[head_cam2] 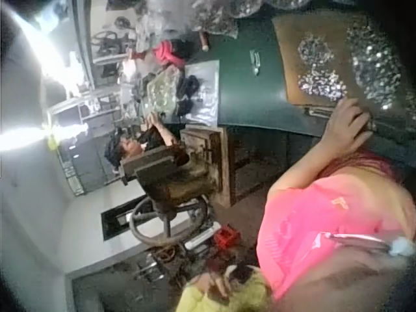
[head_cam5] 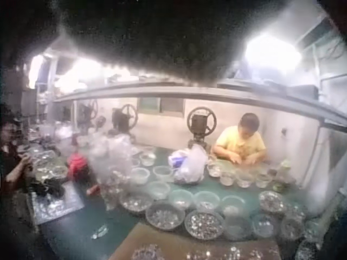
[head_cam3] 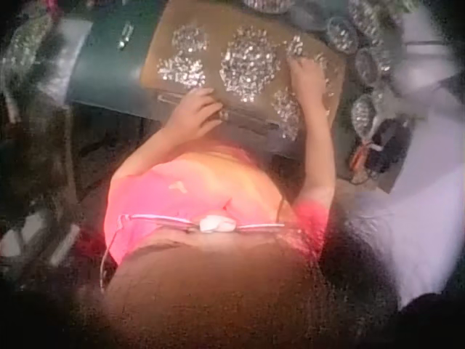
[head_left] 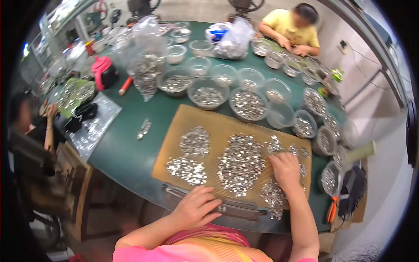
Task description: The person presses a metal jig using a manual rotary press machine and loads small metal components into the jig by hand on the work table.
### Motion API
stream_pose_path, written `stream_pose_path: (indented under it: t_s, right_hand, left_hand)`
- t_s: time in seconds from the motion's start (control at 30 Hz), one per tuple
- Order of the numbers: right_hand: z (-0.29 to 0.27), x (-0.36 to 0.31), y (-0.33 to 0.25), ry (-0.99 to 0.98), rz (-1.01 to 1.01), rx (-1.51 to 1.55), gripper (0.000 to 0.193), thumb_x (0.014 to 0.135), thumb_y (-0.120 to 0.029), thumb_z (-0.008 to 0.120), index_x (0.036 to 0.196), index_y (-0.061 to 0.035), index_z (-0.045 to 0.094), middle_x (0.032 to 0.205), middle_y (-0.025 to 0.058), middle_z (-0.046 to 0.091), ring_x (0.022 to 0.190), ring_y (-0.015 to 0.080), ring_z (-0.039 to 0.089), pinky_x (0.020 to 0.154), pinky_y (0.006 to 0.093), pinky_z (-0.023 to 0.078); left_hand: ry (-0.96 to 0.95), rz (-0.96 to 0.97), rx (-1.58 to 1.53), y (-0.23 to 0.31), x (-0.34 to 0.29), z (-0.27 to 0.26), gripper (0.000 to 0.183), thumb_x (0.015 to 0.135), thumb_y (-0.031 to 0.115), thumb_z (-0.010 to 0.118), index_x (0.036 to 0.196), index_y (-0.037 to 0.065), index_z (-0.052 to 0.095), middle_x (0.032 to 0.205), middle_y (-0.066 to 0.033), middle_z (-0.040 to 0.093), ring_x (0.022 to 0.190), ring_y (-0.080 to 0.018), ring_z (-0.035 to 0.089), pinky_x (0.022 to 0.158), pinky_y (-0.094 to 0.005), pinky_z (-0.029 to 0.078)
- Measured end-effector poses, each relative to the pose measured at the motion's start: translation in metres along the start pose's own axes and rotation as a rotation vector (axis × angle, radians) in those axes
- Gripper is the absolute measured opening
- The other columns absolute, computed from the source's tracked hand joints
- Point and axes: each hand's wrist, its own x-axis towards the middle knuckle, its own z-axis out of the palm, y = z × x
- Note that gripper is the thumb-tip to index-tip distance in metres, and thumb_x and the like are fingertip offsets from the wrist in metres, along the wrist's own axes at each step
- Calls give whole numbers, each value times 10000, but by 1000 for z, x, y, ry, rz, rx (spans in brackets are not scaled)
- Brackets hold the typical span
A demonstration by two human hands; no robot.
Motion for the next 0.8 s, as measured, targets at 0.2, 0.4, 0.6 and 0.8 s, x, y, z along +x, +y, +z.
stream_pose_path:
  t_s: [0.2, 0.4, 0.6, 0.8]
  right_hand:
    - [-8, 8, -8, -51, 84, 44, 78, 836, -88, 729, 901, -89, 687, 866, 61, 646, 854, 281, 615, 800, 403, 471]
    - [-41, -3, -29, -27, 305, 241, 100, 829, -47, 750, 908, -68, 692, 834, 79, 671, 798, 292, 628, 745, 395, 484]
    - [-72, -33, -61, -42, 430, 440, 102, 843, -26, 740, 938, -51, 713, 855, 116, 710, 794, 322, 661, 737, 407, 512]
    - [-83, -49, -89, -151, 354, 591, 131, 840, -53, 757, 954, -66, 693, 860, 94, 711, 810, 298, 679, 759, 395, 511]
  left_hand:
    - [75, 8, -122, -2, -3, -6, 319, 818, 113, 806, 1108, 34, 702, 1088, -118, 647, 1160, -350, 625, 990, -482, 519]
    - [216, -107, 163, -27, 10, -43, 219, 786, 64, 796, 988, 62, 713, 976, -88, 682, 938, -312, 671, 781, -410, 548]
    - [141, -270, 326, -69, 32, -61, 145, 840, 86, 750, 977, 75, 705, 923, -93, 649, 901, -316, 615, 781, -418, 517]
    - [123, -189, 315, -64, 47, -63, 168, 801, 53, 778, 952, 51, 705, 912, -98, 644, 882, -312, 606, 755, -417, 505]
